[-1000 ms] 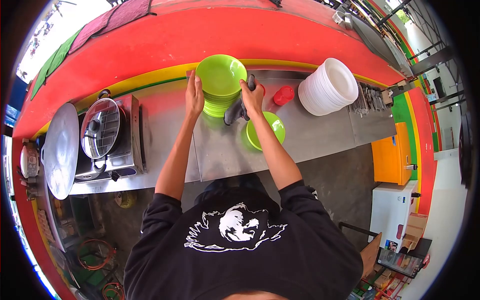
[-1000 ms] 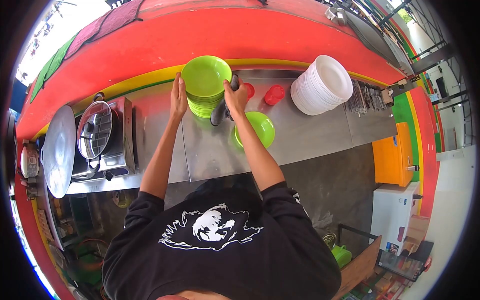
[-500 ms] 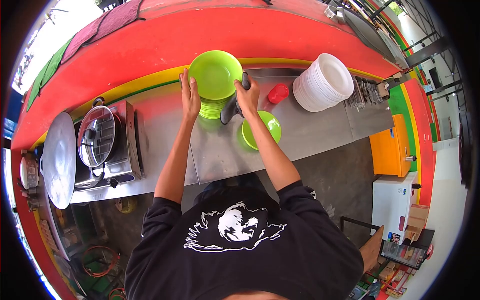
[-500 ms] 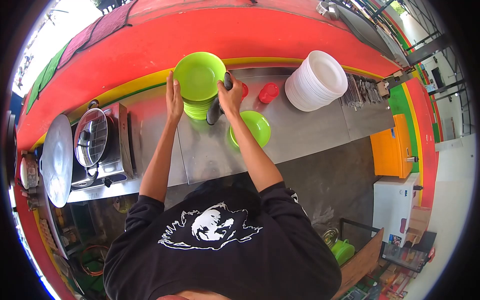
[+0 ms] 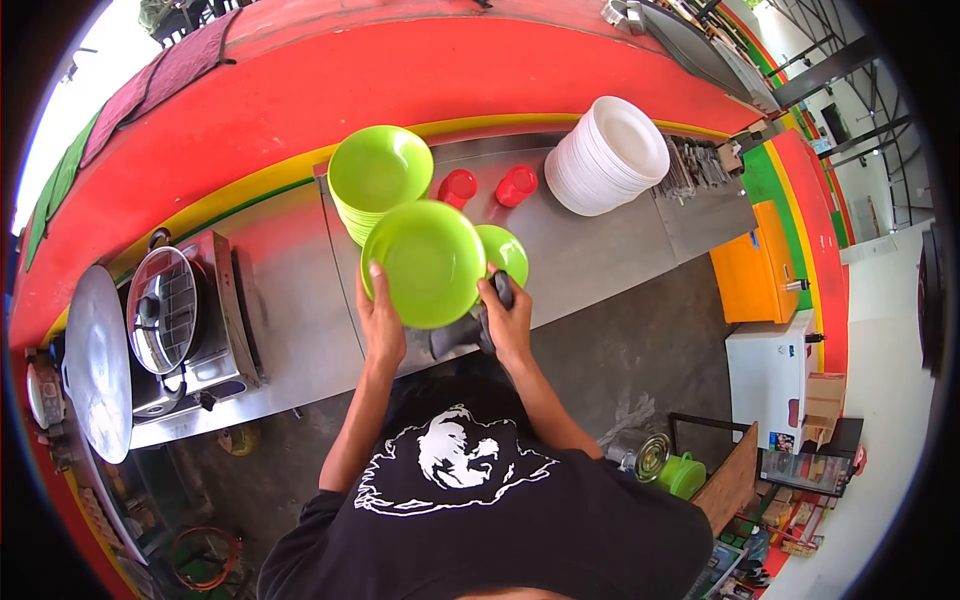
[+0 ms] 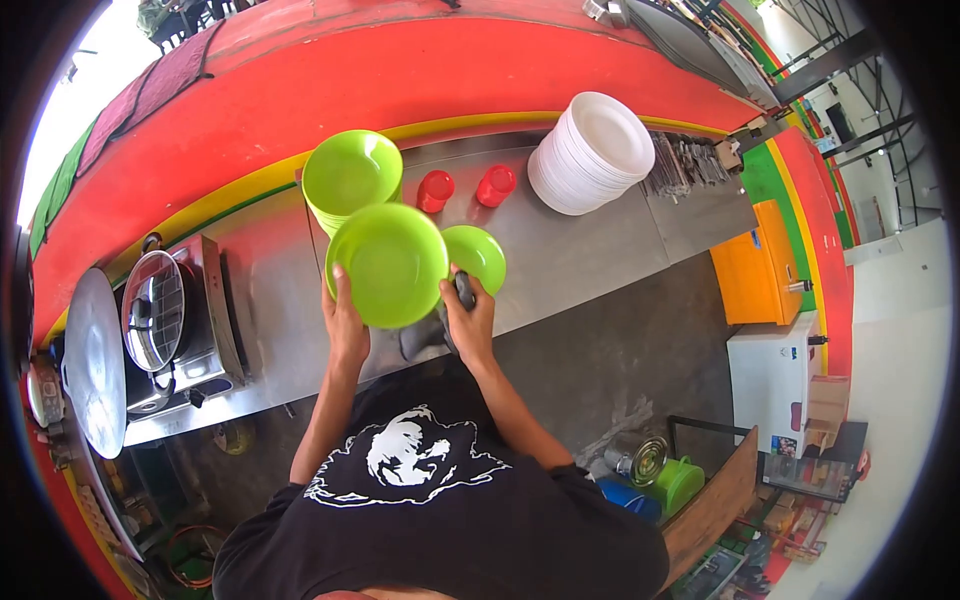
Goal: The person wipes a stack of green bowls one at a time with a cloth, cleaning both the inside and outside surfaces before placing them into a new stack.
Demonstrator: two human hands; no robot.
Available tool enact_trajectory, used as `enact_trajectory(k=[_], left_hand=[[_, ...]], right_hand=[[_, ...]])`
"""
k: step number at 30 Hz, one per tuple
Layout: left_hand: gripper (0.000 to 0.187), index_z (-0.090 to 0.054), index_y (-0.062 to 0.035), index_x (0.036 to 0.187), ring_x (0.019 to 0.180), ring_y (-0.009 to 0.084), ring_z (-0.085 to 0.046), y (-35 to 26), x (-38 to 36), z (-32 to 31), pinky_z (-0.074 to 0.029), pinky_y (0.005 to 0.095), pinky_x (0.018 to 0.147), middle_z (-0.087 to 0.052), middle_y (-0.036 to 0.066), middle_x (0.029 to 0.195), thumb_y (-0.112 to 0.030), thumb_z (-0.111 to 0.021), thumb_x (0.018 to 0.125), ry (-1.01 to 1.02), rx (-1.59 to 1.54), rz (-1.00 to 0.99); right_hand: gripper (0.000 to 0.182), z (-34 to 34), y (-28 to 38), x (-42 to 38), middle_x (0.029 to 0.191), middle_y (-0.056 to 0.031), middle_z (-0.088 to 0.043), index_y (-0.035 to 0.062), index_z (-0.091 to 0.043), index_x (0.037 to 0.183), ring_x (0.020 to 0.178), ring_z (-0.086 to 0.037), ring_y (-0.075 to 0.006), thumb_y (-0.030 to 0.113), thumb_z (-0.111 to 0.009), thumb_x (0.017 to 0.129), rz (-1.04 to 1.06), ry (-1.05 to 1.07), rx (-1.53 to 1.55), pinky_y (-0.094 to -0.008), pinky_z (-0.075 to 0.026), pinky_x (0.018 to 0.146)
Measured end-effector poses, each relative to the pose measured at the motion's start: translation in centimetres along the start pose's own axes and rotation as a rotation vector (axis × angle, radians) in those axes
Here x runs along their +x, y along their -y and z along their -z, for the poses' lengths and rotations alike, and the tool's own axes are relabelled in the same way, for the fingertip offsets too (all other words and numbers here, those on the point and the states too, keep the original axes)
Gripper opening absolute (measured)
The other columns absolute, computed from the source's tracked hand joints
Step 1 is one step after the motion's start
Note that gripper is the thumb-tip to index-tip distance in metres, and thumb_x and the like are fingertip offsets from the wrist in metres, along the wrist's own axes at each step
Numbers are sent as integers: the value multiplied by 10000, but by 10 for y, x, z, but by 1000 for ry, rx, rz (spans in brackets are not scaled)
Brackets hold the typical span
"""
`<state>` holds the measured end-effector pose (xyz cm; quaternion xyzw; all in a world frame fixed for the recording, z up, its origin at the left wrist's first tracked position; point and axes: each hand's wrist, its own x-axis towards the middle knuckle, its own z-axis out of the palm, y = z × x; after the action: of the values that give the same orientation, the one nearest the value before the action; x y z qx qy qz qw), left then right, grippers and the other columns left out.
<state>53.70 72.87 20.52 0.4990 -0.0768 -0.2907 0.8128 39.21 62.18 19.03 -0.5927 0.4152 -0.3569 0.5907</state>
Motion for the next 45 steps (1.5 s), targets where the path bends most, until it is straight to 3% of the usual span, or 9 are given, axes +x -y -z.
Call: enact_trajectory(k=[4,7,10,13,18,25,28,32,45], left_hand=[[516,-523,-28,1383,1177,173,-561,13,-13,11,-445,329,1011,-618,92,1269,-432,-462,1067,-11,-18,107],[527,-535,-18,1379,1149,161,-574,23,-17,6,-461,318,990,-633,87,1254,-437,-458,1068,-11,69,114],[540,-517,-5,1396,1171,155,-558,25,-19,-7,-444,310,1007,-620,85,1280,-431,-451,1072,54,116,136],[549,-505,12,1407,1205,139,-526,20,-21,-19,-409,297,1040,-604,77,1302,-422,-447,1075,166,87,142],[547,-522,16,1404,1141,113,-517,13,-30,-26,-398,274,1013,-607,51,1272,-417,-452,1076,192,148,83],[541,-555,30,1360,1113,137,-562,37,-38,-11,-430,286,996,-647,81,1225,-418,-467,1069,173,229,98],[539,-571,40,1335,1056,116,-548,35,-45,-14,-434,273,950,-654,61,1160,-418,-468,1070,193,199,110],[547,-589,52,1312,1018,105,-529,40,-47,-13,-434,266,918,-652,49,1114,-423,-473,1068,190,136,223],[547,-608,28,1319,1023,130,-578,39,-51,-30,-466,301,927,-686,75,1116,-437,-489,1058,145,305,-31]], right_hand=[[356,35,50,-17,867,5,-594,4,-613,1293,667,-528,-61,209,-622,1002,-88,-70,113,-251,-438,578],[424,33,108,-25,1009,-93,-599,-43,-490,1362,879,-620,-172,234,-513,1043,245,-110,607,-344,-518,841],[495,13,134,-30,1102,-152,-571,-34,-409,1410,872,-599,-230,313,-410,1057,588,-88,541,-421,-524,817],[457,16,109,-20,1196,-181,-590,-62,-455,1348,1110,-584,-277,270,-456,1032,806,131,-133,-413,-468,998],[650,6,52,-36,1389,-223,-515,-27,-425,1436,1328,-475,-392,9,-637,823,582,449,-813,-428,-406,1107],[701,32,79,-32,1392,-231,-541,-60,-533,1358,1327,-489,-378,368,-752,848,294,946,-812,-446,-401,1110],[730,38,93,-30,1364,-212,-577,-72,-592,1289,1304,-517,-372,508,-717,864,495,677,-603,-446,-411,1099],[708,39,52,-32,1439,-199,-521,-29,-507,1397,1378,-443,-376,478,-638,919,759,515,-1153,-468,-336,1156],[775,39,35,-85,1413,-329,-484,-145,-429,1391,1329,-485,-421,430,-627,911,524,567,-966,-475,-364,1137]])
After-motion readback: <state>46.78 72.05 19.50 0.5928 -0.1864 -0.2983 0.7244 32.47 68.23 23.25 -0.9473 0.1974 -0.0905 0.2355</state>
